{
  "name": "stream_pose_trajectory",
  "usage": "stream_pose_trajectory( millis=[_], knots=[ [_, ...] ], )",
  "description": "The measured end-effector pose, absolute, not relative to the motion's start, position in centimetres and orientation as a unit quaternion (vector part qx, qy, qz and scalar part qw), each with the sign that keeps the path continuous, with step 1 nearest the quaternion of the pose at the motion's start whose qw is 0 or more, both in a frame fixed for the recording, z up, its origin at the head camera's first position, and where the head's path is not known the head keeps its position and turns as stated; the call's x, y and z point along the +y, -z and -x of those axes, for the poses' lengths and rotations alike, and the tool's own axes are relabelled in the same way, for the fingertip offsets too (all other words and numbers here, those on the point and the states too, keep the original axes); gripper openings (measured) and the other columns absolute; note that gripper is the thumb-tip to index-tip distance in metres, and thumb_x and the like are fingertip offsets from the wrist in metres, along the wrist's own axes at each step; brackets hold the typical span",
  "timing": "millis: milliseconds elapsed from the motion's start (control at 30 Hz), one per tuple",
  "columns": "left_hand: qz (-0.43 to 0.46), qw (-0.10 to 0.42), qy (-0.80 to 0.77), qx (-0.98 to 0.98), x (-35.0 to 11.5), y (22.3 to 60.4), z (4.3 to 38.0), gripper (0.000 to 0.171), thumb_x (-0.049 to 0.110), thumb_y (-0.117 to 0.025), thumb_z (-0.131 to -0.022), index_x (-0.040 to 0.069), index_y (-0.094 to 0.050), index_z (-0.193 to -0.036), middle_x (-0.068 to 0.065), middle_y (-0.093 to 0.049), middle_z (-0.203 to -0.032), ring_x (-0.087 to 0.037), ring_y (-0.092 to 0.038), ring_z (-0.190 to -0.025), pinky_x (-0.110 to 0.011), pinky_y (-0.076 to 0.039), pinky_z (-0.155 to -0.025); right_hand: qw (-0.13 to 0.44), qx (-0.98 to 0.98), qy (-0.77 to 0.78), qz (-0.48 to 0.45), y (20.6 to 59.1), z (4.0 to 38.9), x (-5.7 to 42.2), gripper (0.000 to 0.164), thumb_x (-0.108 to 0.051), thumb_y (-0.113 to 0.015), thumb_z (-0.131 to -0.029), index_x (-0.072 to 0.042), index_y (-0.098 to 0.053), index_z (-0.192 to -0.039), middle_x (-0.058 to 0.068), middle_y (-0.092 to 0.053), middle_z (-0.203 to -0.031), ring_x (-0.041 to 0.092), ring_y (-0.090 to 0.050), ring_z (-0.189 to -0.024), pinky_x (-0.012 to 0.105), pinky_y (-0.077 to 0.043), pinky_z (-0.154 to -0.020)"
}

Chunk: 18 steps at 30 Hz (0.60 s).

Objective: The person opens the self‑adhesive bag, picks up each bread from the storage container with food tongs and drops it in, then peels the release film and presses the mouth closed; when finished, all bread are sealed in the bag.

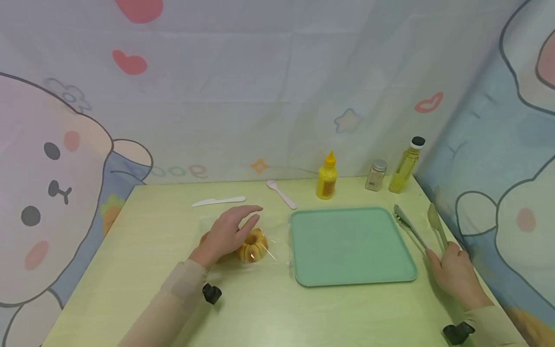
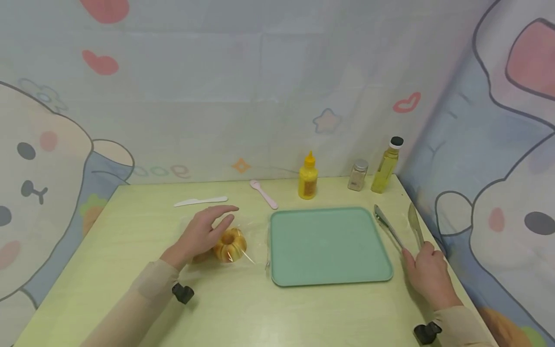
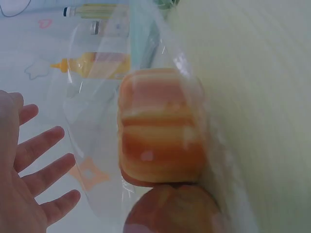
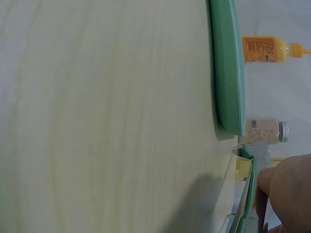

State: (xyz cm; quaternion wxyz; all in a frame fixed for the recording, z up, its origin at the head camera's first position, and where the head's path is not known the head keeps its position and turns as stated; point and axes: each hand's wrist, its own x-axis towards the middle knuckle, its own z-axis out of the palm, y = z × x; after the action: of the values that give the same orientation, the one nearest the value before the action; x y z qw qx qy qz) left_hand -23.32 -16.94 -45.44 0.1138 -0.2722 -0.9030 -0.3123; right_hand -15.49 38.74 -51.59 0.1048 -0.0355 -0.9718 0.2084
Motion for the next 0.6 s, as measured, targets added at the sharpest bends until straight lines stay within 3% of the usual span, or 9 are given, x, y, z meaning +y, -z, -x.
stream_pose_trajectory(
  millis=[233,333,467,600],
  knots=[
    [0.291,0.102,0.302,-0.902,-15.9,44.9,24.0,0.035,0.032,-0.057,-0.110,0.013,-0.069,-0.137,-0.004,-0.070,-0.137,-0.026,-0.063,-0.131,-0.047,-0.048,-0.112,0.064,-0.977,-0.193,0.061,51.4,15.4,38.8,0.069,-0.034,-0.053,-0.109,0.031,-0.034,-0.122,0.053,-0.044,-0.100,0.072,-0.050,-0.095,0.073,-0.044,-0.078],
    [0.296,0.098,0.298,-0.902,-15.5,44.6,24.3,0.035,0.032,-0.057,-0.110,0.013,-0.069,-0.137,-0.004,-0.070,-0.137,-0.026,-0.063,-0.131,-0.046,-0.049,-0.111,0.102,-0.977,-0.181,0.052,51.4,15.2,38.5,0.070,-0.034,-0.059,-0.107,0.029,-0.037,-0.124,0.052,-0.042,-0.099,0.072,-0.047,-0.092,0.072,-0.041,-0.075],
    [0.308,0.084,0.303,-0.898,-15.0,44.1,24.9,0.035,0.030,-0.057,-0.110,0.010,-0.068,-0.137,-0.006,-0.069,-0.138,-0.027,-0.062,-0.133,-0.046,-0.048,-0.113,0.197,-0.961,-0.192,0.009,50.6,15.1,36.9,0.062,-0.025,-0.069,-0.101,0.023,-0.044,-0.131,0.048,-0.046,-0.104,0.069,-0.044,-0.094,0.072,-0.036,-0.076],
    [0.312,0.053,0.303,-0.899,-14.6,43.7,25.6,0.036,0.029,-0.057,-0.110,0.008,-0.067,-0.138,-0.007,-0.068,-0.140,-0.028,-0.059,-0.136,-0.046,-0.045,-0.116,0.217,-0.945,-0.239,-0.057,48.8,15.3,33.8,0.054,-0.018,-0.070,-0.100,0.014,-0.049,-0.138,0.039,-0.054,-0.110,0.056,-0.053,-0.099,0.067,-0.044,-0.075]
  ],
)
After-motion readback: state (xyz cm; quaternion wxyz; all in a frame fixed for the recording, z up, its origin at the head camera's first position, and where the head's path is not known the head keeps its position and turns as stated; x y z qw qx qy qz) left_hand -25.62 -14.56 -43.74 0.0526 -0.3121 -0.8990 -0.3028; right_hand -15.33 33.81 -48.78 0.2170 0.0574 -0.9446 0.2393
